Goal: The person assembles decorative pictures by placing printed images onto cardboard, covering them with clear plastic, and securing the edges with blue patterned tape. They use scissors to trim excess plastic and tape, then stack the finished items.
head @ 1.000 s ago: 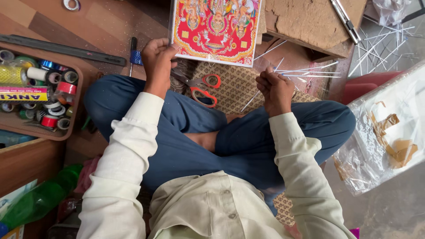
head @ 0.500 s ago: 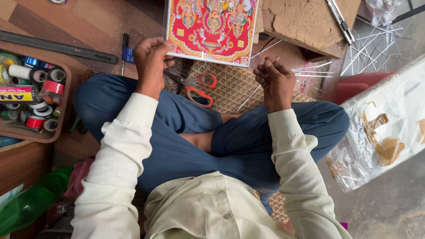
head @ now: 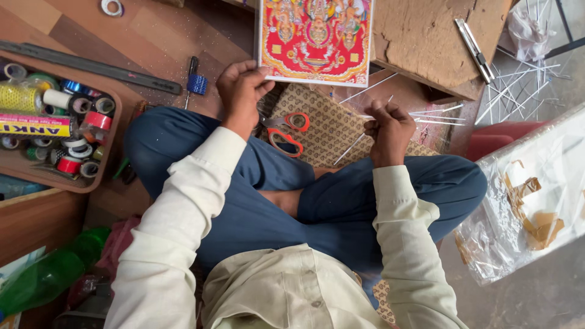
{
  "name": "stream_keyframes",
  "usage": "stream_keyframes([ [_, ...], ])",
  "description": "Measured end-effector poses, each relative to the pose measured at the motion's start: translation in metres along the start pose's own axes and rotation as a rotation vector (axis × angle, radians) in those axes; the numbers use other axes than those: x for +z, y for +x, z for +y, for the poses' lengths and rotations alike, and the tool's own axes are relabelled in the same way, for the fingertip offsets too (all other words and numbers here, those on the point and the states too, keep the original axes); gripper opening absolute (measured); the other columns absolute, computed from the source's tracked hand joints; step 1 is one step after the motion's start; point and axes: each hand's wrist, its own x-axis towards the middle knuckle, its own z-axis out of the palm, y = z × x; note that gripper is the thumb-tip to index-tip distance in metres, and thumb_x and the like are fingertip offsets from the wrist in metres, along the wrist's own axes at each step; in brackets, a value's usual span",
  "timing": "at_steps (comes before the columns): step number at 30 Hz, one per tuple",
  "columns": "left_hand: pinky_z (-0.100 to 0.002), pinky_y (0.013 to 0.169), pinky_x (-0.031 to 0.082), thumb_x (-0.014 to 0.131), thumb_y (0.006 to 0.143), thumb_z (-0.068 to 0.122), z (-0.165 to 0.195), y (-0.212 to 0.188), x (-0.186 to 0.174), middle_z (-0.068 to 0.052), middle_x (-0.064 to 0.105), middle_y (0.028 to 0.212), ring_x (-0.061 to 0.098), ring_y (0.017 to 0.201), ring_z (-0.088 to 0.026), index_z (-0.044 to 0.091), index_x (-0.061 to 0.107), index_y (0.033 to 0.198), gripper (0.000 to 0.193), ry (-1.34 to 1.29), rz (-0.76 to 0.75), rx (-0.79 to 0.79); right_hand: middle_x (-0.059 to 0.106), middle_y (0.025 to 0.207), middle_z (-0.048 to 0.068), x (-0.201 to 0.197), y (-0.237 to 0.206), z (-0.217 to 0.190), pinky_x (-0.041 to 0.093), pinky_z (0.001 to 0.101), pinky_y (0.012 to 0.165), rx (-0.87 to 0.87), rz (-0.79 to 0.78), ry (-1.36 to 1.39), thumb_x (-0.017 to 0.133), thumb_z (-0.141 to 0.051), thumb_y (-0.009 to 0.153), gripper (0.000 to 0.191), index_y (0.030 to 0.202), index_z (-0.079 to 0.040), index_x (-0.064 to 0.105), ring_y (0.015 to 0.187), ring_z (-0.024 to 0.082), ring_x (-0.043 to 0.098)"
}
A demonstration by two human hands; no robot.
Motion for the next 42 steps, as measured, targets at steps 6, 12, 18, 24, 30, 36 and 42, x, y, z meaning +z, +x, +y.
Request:
stream_keyframes([
  [6,-0.027,0.062,0.057,0.076,0.087,0.012,0.004,-0.003,-0.004,-0.006,0.072,0.09,0.068,0.074,-0.012,0.002,0.066,0.102,0.02,0.127,0.069,0.057,0.074,0.086,0.009,-0.005,0.019,0.012,0.06,0.0299,0.067,-0.146,0.0,0.015,0.081,-0.008,0.086,0.02,0.098,0.004,0.071,0.073,0.018,0.072],
  [12,-0.032,0.066,0.052,0.084,0.085,0.014,0.067,0.05,-0.056,-0.007,0.069,0.088,0.066,0.077,-0.019,0.005,0.066,0.097,0.024,0.561,0.021,0.524,0.069,0.087,0.01,0.022,0.006,-0.007,0.06,0.033,0.065,0.148,-0.049,-0.019,0.068,-0.04,0.099,0.043,0.109,0.002,0.066,0.069,0.02,0.069],
  [18,-0.05,0.087,0.054,0.09,0.07,0.018,0.095,0.088,-0.106,-0.024,0.069,0.108,0.067,0.101,-0.044,0.002,0.07,0.098,0.038,1.656,0.131,0.474,0.073,0.09,0.011,0.057,0.018,-0.008,0.063,0.0336,0.07,0.215,-0.284,0.145,0.066,-0.028,0.103,0.031,0.115,0.0,0.062,0.078,0.023,0.075],
  [24,-0.051,0.1,0.051,0.074,0.083,0.005,0.08,0.084,-0.087,-0.022,0.056,0.136,0.057,0.122,-0.043,0.008,0.064,0.128,0.046,1.862,-0.07,0.12,0.075,0.095,0.015,0.048,0.036,0.002,0.062,0.0337,0.072,0.142,-0.332,0.154,0.065,-0.014,0.105,0.018,0.116,0.001,0.063,0.083,0.024,0.076],
  [30,-0.054,0.106,0.04,0.085,0.075,0.017,0.069,0.08,-0.078,-0.017,0.039,0.148,0.04,0.138,-0.037,0.008,0.059,0.135,0.066,2.209,-0.369,0.062,0.073,0.094,0.012,0.045,0.031,0.002,0.06,0.0321,0.071,0.147,-0.274,0.226,0.07,-0.016,0.104,0.025,0.119,0.003,0.063,0.079,0.022,0.074],
  [36,-0.052,0.105,0.041,0.083,0.072,0.014,0.065,0.082,-0.081,-0.012,0.051,0.144,0.047,0.134,-0.031,0.008,0.074,0.115,0.044,2.328,-0.308,0.271,0.071,0.1,0.004,0.044,0.022,-0.001,0.055,0.0257,0.067,-0.026,0.002,0.135,0.077,-0.02,0.095,0.036,0.123,-0.003,0.063,0.08,0.013,0.068],
  [42,-0.041,0.093,0.056,0.08,0.084,0.017,0.119,0.046,-0.066,-0.015,0.072,0.117,0.069,0.111,-0.026,0.004,0.074,0.108,0.028,0.793,-0.225,0.053,0.07,0.102,0.001,0.032,0.011,-0.021,0.048,0.0224,0.069,-0.277,0.126,0.193,0.079,-0.016,0.094,0.031,0.119,-0.003,0.066,0.084,0.01,0.063],
])
